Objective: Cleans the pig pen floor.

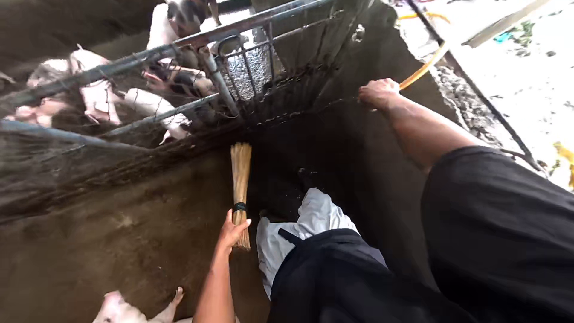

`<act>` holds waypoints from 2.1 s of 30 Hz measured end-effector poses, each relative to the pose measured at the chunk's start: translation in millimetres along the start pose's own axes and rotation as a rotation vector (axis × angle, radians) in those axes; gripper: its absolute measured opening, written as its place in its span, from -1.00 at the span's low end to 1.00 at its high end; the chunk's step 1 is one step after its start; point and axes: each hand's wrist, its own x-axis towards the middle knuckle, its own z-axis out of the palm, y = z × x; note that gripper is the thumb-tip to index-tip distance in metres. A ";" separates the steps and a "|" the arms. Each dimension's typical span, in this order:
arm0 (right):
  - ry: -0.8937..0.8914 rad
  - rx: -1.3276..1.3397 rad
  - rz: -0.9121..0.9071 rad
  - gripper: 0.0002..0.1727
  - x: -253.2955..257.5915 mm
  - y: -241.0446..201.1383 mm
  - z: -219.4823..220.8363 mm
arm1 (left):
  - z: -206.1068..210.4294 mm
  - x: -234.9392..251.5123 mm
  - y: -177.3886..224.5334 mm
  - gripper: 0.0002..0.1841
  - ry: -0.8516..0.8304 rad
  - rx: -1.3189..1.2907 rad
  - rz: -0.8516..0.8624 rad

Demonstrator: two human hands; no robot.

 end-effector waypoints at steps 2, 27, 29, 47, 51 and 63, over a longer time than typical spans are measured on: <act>-0.007 -0.042 0.012 -0.73 25.1 1.3 17.9 | 26.6 25.1 4.8 0.26 -0.069 0.160 -0.010; -0.410 -0.364 -0.356 -0.60 237.2 -67.2 144.6 | 280.3 208.3 1.4 -0.14 -0.036 -0.068 -0.297; -0.424 -0.378 -0.401 -0.70 251.1 -90.4 161.2 | 298.6 267.6 43.2 -0.23 -0.229 0.145 -0.065; -0.461 -0.400 -0.500 -0.55 327.6 -147.6 244.9 | 305.7 222.2 -72.2 -0.01 0.114 -0.195 -0.547; -0.479 -0.405 -0.421 -0.52 326.0 -135.6 250.9 | 331.0 323.9 1.6 -0.16 -0.218 0.201 -0.092; -0.417 -0.510 -0.405 -0.51 319.4 -145.4 253.1 | 322.2 220.3 -171.8 -0.19 0.253 -0.194 -0.728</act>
